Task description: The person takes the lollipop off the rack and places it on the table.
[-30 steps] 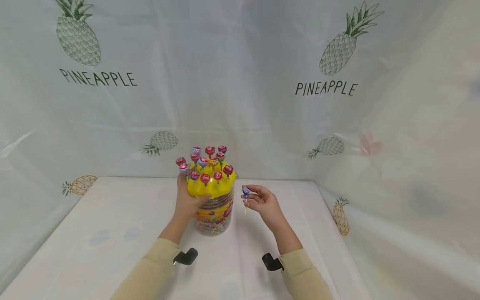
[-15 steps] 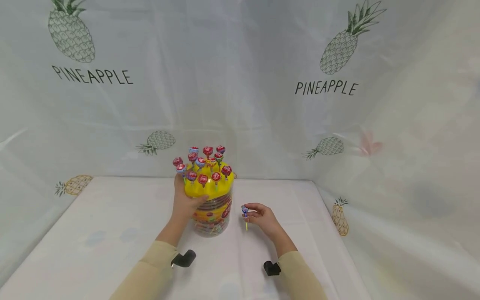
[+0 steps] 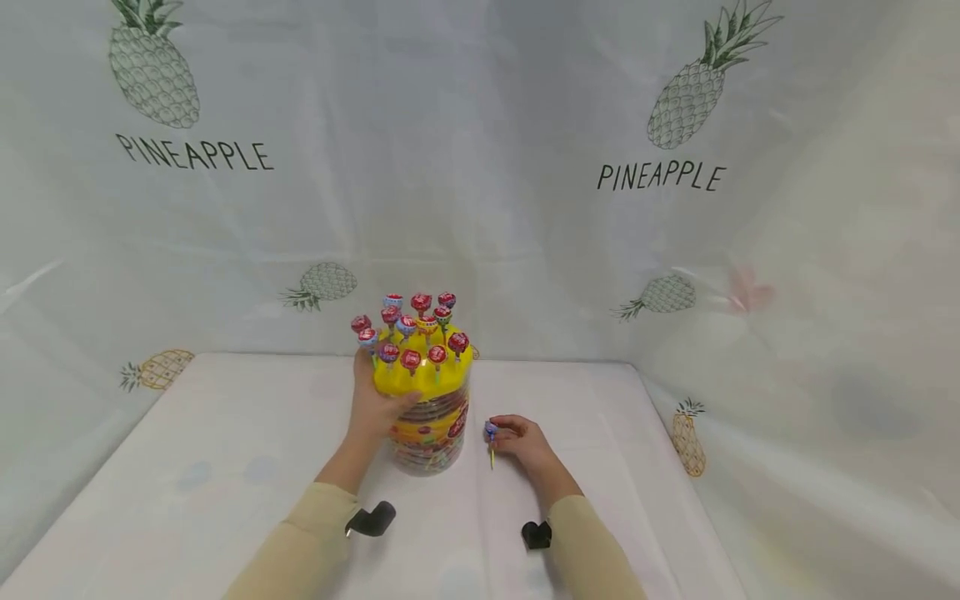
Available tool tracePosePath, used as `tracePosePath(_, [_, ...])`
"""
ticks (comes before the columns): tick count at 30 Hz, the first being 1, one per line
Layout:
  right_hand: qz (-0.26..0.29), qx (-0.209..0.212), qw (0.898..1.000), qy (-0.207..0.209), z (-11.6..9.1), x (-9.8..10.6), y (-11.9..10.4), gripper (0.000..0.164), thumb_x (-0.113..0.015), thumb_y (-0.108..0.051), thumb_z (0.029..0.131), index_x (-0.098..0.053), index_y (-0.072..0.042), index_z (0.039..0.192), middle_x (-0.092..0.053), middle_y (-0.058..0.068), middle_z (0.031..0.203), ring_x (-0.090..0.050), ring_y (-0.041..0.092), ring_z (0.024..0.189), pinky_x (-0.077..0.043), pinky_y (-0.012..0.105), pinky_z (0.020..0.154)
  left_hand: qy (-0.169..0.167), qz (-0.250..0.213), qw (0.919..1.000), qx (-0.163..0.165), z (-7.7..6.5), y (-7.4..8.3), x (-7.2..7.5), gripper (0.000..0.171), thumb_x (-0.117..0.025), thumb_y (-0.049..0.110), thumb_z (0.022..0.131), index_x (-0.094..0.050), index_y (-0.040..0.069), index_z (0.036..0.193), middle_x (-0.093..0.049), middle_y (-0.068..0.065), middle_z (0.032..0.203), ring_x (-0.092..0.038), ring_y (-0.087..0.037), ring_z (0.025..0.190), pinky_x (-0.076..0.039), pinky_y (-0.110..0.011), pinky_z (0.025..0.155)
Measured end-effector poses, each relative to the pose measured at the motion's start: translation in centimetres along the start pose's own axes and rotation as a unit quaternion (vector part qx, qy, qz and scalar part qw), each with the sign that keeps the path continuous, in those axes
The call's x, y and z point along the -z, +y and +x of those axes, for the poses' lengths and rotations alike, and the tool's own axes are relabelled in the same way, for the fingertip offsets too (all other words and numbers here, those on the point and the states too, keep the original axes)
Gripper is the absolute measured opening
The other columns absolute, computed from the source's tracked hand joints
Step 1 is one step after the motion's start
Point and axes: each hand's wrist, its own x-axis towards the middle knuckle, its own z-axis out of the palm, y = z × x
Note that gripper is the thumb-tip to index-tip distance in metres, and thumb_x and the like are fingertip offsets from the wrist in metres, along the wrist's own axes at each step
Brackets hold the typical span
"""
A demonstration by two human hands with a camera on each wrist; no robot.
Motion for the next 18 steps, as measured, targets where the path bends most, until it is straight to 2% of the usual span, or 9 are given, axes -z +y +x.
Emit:
tracePosePath(4, [-0.003,0.005,1.0,-0.003,0.1,-0.1,-0.2,0.045,-0.066,0.015,0.083,-0.053,0.015,0.126,-0.061,0.021,0.121,-0.067,0.019,0.096,-0.056,0.03,0.081,0.001,-0.002,1.0,-0.003,0.0,0.7,0.1,0.104,-0.079,0.053,0.075,-0.017,0.018,0.152,-0.024,-0.01,0.148,-0.041,-0.03,0.128,-0.034,-0.047,0.11])
tracePosePath(9, [-0.06,-0.001,0.998,-0.021,0.0,-0.3,-0.3,0.041,-0.069,0.009,0.084,-0.057,0.011,0.124,-0.066,0.019,0.112,-0.067,0.019,0.091,-0.056,0.028,0.079,0.004,0.005,1.0,-0.006,0.1,0.4,0.1,0.101,-0.08,0.05,0.076,-0.019,0.02,0.151,-0.025,-0.008,0.147,-0.042,-0.027,0.127,-0.036,-0.045,0.109])
tracePosePath(10, [-0.073,0.0,0.997,-0.025,0.1,-0.2,-0.1,0.041,-0.07,0.007,0.085,-0.058,0.01,0.123,-0.068,0.017,0.109,-0.067,0.017,0.089,-0.056,0.027,0.079,0.006,0.006,0.9999,-0.008,0.3,-0.3,0.0,0.101,-0.08,0.051,0.075,-0.019,0.022,0.151,-0.026,-0.006,0.146,-0.043,-0.026,0.126,-0.037,-0.045,0.109])
tracePosePath(13, [-0.098,-0.003,0.995,-0.028,0.1,-0.3,-0.2,0.037,-0.071,0.003,0.085,-0.062,0.007,0.121,-0.07,0.013,0.103,-0.066,0.016,0.086,-0.056,0.026,0.078,0.006,0.014,0.9999,-0.001,0.3,-0.5,0.0,0.1,-0.08,0.05,0.076,-0.02,0.023,0.151,-0.024,-0.006,0.148,-0.042,-0.027,0.127,-0.036,-0.047,0.109])
tracePosePath(18, [-0.108,-0.013,0.994,-0.027,0.1,-0.4,-0.2,0.036,-0.071,0.002,0.085,-0.062,0.006,0.12,-0.071,0.012,0.097,-0.067,0.016,0.084,-0.057,0.028,0.078,0.003,0.017,0.9998,0.01,0.2,-0.8,-0.1,0.098,-0.08,0.046,0.077,-0.02,0.025,0.152,-0.022,-0.005,0.15,-0.041,-0.027,0.128,-0.036,-0.048,0.109])
